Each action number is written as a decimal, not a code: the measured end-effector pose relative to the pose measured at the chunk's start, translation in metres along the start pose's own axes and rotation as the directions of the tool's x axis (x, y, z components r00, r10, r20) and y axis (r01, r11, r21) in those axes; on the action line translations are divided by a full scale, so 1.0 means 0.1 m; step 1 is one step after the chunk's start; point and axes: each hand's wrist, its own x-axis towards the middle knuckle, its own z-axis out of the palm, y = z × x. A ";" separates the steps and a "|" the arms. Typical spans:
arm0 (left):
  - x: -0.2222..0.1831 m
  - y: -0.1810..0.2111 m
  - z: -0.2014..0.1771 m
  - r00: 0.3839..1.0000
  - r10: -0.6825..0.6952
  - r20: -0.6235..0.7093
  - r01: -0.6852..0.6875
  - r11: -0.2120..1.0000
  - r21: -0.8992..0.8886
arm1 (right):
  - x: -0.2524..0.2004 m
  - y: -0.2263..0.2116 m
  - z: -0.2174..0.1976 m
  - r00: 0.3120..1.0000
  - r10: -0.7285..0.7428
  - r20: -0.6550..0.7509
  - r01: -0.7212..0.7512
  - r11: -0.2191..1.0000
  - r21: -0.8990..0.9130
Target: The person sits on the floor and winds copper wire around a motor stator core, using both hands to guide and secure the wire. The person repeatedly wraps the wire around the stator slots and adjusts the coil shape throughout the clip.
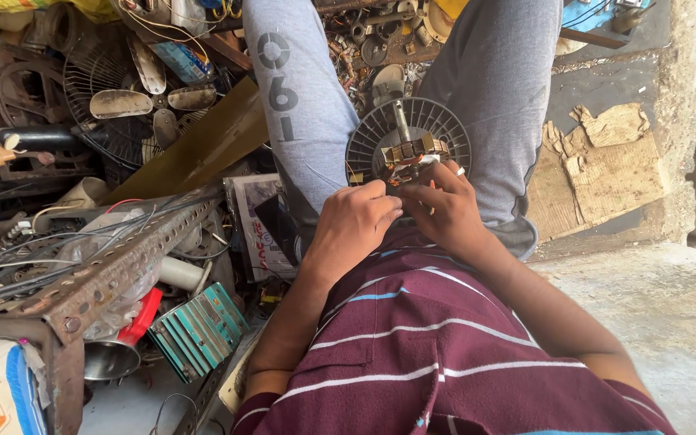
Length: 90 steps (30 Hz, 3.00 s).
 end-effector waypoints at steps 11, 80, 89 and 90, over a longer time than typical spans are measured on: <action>0.06 0.08 -0.15 0.991 0.080 -0.107 -0.082 0.997 -0.012 | -0.10 0.05 -0.02 0.986 0.157 -0.055 -0.140 0.962 0.236; 1.14 -1.05 0.21 0.998 -0.016 -0.059 -0.004 0.949 -0.314 | -0.20 0.41 0.05 0.937 0.041 -0.347 0.039 0.974 0.222; 1.17 -1.12 0.25 0.999 -0.012 -0.042 -0.001 0.957 -0.291 | 0.00 0.39 -0.07 0.866 0.495 0.071 -0.439 0.684 0.582; 1.17 -1.13 0.25 0.999 -0.010 -0.037 -0.001 0.957 -0.292 | 0.01 0.39 -0.08 0.862 0.499 0.087 -0.454 0.684 0.570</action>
